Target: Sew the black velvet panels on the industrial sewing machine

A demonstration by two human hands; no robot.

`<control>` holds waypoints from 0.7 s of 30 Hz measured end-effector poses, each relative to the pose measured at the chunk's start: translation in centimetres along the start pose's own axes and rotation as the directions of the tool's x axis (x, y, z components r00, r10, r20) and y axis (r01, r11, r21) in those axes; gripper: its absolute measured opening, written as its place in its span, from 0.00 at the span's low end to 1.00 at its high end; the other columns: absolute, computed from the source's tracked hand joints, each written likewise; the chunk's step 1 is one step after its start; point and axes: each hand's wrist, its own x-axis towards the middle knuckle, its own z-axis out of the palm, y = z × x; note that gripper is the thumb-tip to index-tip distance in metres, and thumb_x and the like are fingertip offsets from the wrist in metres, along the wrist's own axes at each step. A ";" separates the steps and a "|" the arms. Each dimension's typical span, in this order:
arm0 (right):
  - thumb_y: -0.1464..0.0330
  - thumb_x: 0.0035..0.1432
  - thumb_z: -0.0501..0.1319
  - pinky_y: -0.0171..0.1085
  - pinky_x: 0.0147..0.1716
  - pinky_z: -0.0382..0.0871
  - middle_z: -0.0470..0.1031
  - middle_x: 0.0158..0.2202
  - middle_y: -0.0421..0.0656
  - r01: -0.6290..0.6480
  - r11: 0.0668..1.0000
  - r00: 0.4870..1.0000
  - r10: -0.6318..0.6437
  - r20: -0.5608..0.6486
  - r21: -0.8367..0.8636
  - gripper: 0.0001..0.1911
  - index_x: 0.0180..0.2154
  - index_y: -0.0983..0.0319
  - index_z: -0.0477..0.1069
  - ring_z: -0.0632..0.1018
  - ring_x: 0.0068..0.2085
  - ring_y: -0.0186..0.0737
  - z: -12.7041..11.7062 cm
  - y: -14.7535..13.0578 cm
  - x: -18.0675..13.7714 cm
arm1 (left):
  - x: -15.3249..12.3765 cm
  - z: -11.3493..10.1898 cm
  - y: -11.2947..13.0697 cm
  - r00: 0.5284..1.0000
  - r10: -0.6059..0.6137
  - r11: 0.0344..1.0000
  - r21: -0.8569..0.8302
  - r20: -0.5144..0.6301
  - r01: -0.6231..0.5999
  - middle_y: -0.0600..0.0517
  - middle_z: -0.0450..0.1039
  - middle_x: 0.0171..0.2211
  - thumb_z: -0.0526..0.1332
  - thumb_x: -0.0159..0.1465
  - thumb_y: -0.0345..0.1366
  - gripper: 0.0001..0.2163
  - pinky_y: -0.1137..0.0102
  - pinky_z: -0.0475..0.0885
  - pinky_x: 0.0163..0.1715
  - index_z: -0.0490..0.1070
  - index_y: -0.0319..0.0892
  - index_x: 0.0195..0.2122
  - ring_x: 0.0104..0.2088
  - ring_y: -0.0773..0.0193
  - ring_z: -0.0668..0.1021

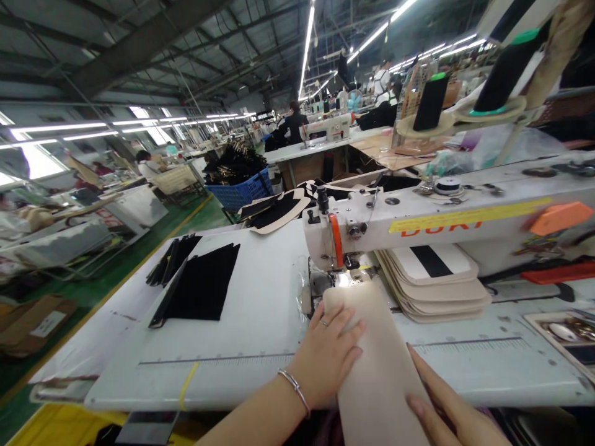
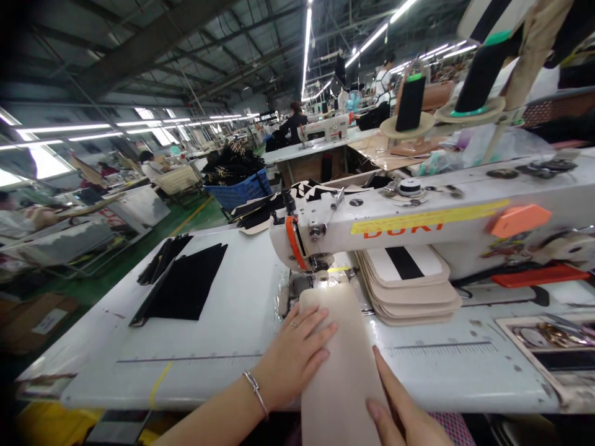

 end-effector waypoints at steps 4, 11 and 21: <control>0.61 0.61 0.52 0.52 0.54 0.64 0.57 0.62 0.49 0.012 0.999 0.997 -0.015 -0.080 -0.033 0.36 0.66 0.61 0.44 0.63 0.59 0.50 0.5 -2.2 2.3 | 0.4 -0.7 -2.1 0.999 -0.042 0.999 0.018 -0.013 0.042 0.49 0.63 0.58 0.53 0.68 0.39 0.17 0.50 0.51 0.64 0.62 0.48 0.58 0.60 0.55 0.63; 0.62 0.62 0.50 0.44 0.52 0.67 0.68 0.56 0.47 -0.062 0.996 0.998 0.060 0.030 0.070 0.27 0.62 0.62 0.58 0.71 0.54 0.44 0.9 -3.4 4.3 | 1.6 -0.3 -4.1 0.995 -0.052 0.998 0.032 -0.084 0.055 0.45 0.61 0.57 0.58 0.66 0.40 0.21 0.50 0.53 0.63 0.61 0.45 0.59 0.60 0.52 0.62; 0.61 0.62 0.50 0.45 0.49 0.70 0.71 0.53 0.48 -0.079 0.995 0.996 0.076 0.053 0.059 0.28 0.62 0.61 0.57 0.75 0.51 0.46 0.8 -2.9 5.1 | 2.0 0.2 -4.8 0.993 -0.073 0.997 0.008 -0.094 0.075 0.46 0.59 0.59 0.57 0.66 0.40 0.21 0.51 0.51 0.64 0.60 0.45 0.59 0.62 0.53 0.59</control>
